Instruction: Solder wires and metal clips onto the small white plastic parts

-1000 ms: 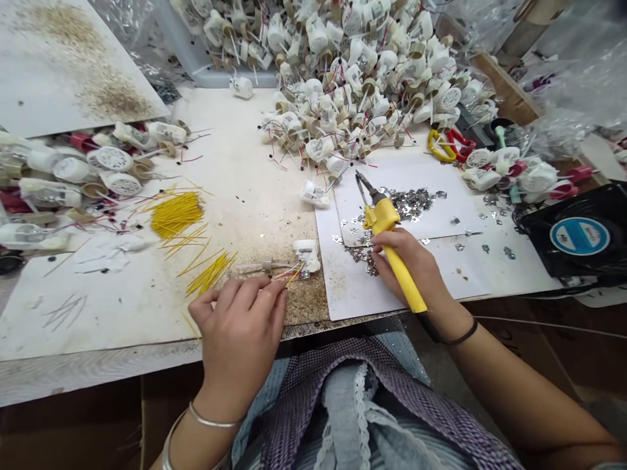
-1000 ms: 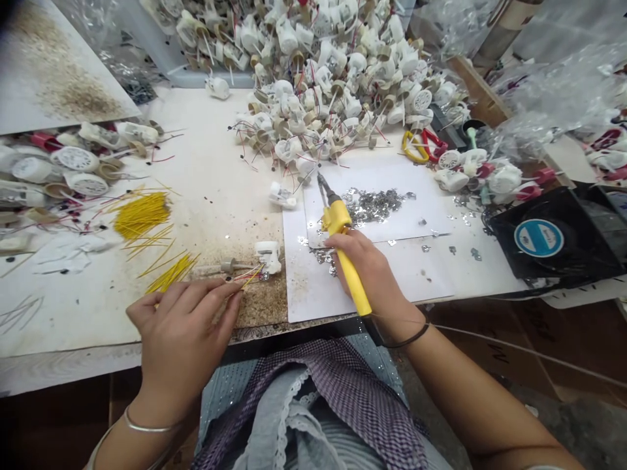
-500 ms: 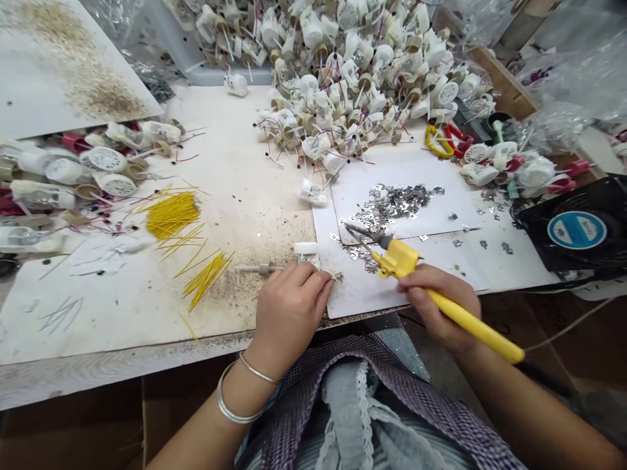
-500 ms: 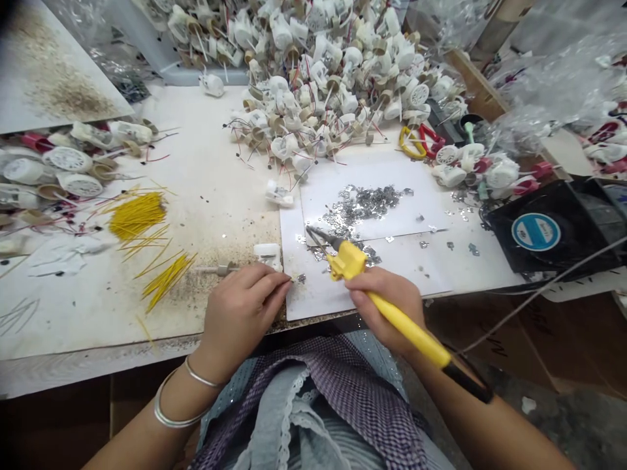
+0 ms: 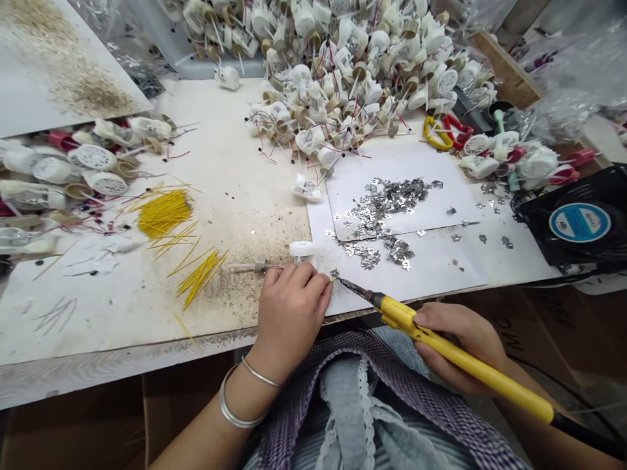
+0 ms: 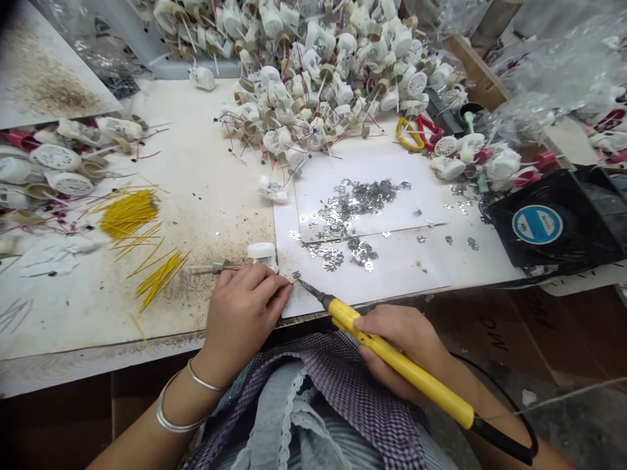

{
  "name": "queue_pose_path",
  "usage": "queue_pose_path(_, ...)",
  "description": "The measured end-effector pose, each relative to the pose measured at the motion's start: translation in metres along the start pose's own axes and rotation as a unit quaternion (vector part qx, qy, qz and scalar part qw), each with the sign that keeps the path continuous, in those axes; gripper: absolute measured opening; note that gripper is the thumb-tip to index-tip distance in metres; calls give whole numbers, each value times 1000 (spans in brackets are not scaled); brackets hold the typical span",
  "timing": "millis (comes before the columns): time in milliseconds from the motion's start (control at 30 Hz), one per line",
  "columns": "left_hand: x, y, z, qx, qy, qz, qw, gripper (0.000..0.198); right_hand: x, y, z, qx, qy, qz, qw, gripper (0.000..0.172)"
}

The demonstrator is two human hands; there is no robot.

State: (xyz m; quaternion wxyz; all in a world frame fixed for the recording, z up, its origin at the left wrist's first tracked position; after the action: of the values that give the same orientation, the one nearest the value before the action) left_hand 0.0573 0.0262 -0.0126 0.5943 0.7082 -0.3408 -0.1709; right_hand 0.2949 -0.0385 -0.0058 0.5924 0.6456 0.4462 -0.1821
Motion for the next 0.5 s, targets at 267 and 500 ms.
queue_pose_path(267, 3, 0, -2, -3, 2, -15, 1000, 19, 5, -2, 2, -68, 38, -11, 997, 55)
queue_pose_path(500, 4, 0, -2, -2, 3, -14, 1000, 20, 4, 7, 7, 50, 8, -11, 999, 56)
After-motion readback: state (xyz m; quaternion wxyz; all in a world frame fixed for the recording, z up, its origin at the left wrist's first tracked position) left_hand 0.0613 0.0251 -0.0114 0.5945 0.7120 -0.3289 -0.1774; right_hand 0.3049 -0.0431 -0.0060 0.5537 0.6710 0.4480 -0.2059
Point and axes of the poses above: each hand's wrist, its own z-axis away from the middle knuckle, its own y-axis out of the back of the hand, x = y × z, the point moved 2 cm from there along -z, towards the middle knuckle, and after that the axes turned 14 degrees about -y, right-handed, at the moved point
